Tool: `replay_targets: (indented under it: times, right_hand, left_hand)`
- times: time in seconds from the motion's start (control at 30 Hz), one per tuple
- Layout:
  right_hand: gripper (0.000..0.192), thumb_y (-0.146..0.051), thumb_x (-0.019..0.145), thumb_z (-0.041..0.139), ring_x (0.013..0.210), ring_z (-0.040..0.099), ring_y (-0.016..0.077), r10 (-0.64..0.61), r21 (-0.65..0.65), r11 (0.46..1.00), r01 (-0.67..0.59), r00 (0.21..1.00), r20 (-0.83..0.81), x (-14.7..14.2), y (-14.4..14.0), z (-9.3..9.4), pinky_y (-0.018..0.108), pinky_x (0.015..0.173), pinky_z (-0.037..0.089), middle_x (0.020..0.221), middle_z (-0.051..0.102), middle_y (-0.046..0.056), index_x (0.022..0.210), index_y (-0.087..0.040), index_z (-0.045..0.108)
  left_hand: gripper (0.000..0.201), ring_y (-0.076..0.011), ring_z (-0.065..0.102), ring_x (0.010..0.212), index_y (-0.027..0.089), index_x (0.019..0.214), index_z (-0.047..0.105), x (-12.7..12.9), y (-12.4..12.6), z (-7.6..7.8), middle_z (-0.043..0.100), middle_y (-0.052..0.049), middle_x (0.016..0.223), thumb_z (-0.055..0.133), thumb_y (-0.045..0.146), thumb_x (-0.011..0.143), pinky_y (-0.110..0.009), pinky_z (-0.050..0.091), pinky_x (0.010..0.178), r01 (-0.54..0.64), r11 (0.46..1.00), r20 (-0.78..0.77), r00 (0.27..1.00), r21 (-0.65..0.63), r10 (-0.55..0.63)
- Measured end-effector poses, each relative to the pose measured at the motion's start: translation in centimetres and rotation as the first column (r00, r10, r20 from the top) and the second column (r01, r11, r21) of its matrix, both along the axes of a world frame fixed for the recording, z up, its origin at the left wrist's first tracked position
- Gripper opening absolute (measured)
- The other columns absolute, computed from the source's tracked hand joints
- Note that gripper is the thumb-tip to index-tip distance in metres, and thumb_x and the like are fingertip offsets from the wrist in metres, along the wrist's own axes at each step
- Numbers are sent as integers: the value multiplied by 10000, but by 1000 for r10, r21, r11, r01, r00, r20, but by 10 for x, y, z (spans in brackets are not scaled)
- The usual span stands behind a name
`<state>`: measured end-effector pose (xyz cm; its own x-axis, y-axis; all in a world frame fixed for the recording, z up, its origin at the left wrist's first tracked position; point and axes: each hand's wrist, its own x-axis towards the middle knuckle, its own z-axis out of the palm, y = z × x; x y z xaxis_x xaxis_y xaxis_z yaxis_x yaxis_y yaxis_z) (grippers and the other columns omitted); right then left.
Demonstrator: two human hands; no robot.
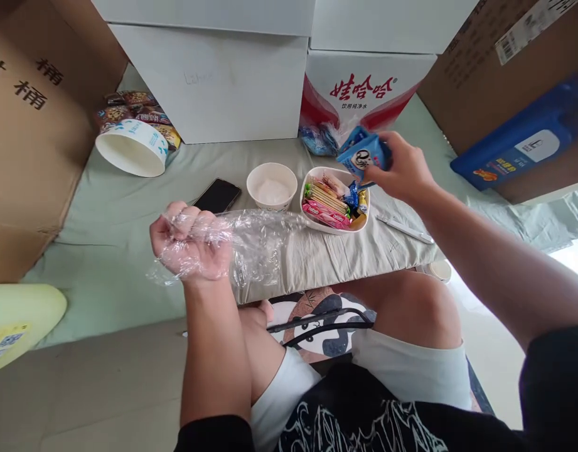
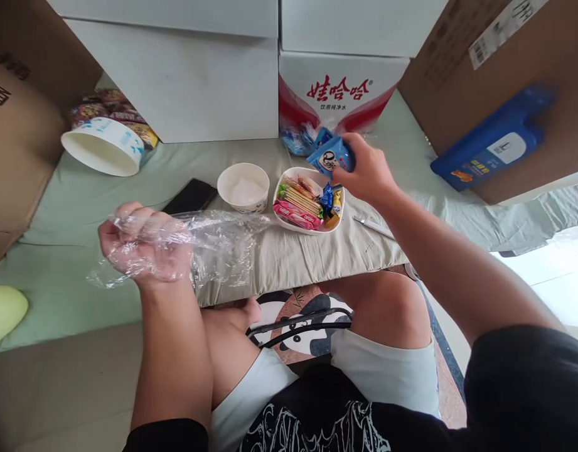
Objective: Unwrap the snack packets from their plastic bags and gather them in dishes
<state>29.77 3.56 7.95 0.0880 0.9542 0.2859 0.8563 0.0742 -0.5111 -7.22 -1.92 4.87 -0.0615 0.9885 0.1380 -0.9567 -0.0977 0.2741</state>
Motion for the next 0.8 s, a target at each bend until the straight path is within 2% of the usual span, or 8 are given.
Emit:
replay_targets:
  times: [0.1, 0.17, 0.27, 0.33, 0.53, 0.63, 0.7, 0.8]
  right_hand:
    - [507, -243, 686, 778, 841, 651, 260, 207, -38, 978, -207, 978, 12, 0, 31, -13, 513, 932, 536, 820, 668, 17, 1181, -263, 668]
    - [402, -258, 695, 776, 815, 645, 254, 281, -131, 952, -277, 960, 8, 0, 44, -20, 538, 939, 531, 743, 629, -5, 1083, -265, 673]
    - [220, -239, 742, 732, 797, 632, 242, 252, -262, 936, -236, 967, 28, -3, 52, -23, 545, 936, 531, 712, 583, -14, 922, -251, 606]
    - [196, -203, 761, 704, 823, 626, 230, 228, -288, 936, -202, 972, 57, -6, 53, -18, 524, 947, 527, 772, 595, -6, 879, -242, 552]
    - [146, -178, 882, 636, 912, 604, 169, 223, -152, 966, -208, 970, 94, 1, 45, 10, 374, 907, 484, 1000, 674, 43, 992, -226, 554]
    - [198, -212, 922, 622, 891, 606, 145, 235, -142, 966, -218, 965, 117, 4, 47, 14, 350, 867, 463, 1052, 709, 64, 1118, -199, 600]
    - [307, -243, 897, 666, 886, 620, 163, 291, -178, 948, -263, 944, 156, 1, 52, 10, 373, 872, 471, 1055, 726, 83, 1193, -169, 632]
    - [336, -252, 791, 752, 1019, 650, 271, 346, -184, 934, -305, 902, 259, -5, 62, 0, 455, 962, 487, 1122, 725, 129, 1110, -154, 710]
  left_hand:
    - [465, -61, 255, 375, 227, 740, 111, -2, -2, 1, 399, 102, 445, 575, 201, 738, -199, 227, 395, -5, 1000, -13, 1000, -10, 5]
    - [456, -60, 229, 370, 228, 736, 109, -4, -2, 2, 389, 100, 439, 564, 198, 739, -195, 227, 382, -13, 1000, -16, 1000, -12, 13]
    - [461, -61, 243, 370, 229, 731, 100, -7, -2, 2, 351, 93, 439, 557, 185, 763, -181, 238, 382, -6, 1000, -12, 1000, 4, 6]
    - [471, -61, 236, 365, 230, 726, 98, -7, -2, 1, 332, 92, 437, 565, 184, 761, -180, 230, 374, 3, 1000, -7, 1000, 11, -3]
    - [477, -62, 204, 357, 232, 737, 82, -7, 0, 1, 275, 99, 446, 554, 198, 797, -190, 203, 378, -40, 999, -18, 999, -31, 40]
    - [466, -63, 187, 363, 234, 746, 75, -6, 1, 3, 244, 99, 456, 534, 190, 815, -192, 204, 379, -54, 998, -30, 998, -39, 53]
    - [466, -58, 187, 364, 237, 739, 81, -4, 1, 3, 235, 102, 459, 540, 187, 801, -187, 208, 374, -49, 998, -27, 999, -44, 48]
    - [467, -54, 198, 361, 237, 734, 84, -2, 1, 4, 226, 103, 458, 546, 205, 795, -175, 222, 364, -38, 998, -28, 999, -40, 37]
